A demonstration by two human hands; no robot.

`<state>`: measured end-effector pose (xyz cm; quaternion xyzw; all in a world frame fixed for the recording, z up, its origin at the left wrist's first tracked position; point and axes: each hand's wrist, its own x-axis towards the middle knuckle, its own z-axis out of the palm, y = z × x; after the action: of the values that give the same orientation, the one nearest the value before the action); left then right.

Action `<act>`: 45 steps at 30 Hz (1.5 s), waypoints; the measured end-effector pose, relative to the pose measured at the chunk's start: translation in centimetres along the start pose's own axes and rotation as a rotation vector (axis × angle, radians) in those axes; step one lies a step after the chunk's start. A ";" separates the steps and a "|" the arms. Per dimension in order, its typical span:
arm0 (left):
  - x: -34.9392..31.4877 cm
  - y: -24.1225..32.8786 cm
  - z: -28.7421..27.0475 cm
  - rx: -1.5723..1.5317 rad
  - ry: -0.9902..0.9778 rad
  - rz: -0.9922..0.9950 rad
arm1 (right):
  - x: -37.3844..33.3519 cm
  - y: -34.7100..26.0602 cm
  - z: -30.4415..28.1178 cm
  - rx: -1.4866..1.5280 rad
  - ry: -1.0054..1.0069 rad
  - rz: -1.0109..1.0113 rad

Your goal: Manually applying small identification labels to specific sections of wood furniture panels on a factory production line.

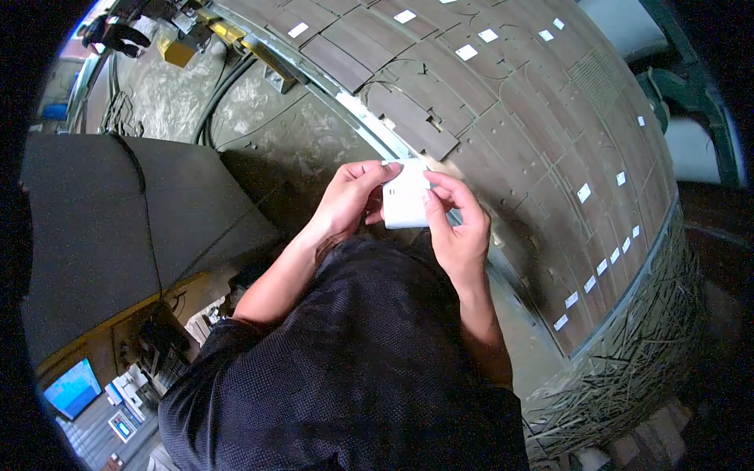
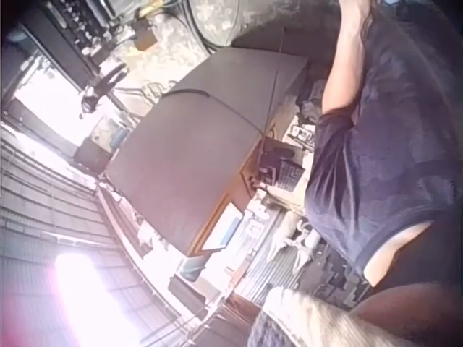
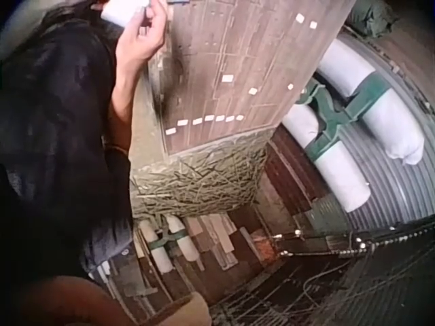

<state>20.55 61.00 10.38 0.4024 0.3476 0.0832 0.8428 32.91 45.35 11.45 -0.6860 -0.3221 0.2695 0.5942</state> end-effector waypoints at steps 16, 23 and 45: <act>1.2 -2.3 0.6 0.051 0.102 -0.018 | -0.9 2.3 -0.9 -0.007 0.000 0.043; 0.6 -2.3 3.8 0.048 -0.012 0.029 | -0.7 3.9 -2.7 0.013 0.019 0.042; 6.0 -3.1 11.1 -0.019 0.111 0.037 | 4.4 6.4 -11.2 0.155 -0.128 0.058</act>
<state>31.80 54.58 9.81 0.3956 0.3857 0.1241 0.8242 45.02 40.97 6.81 -0.6284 -0.3179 0.3539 0.6155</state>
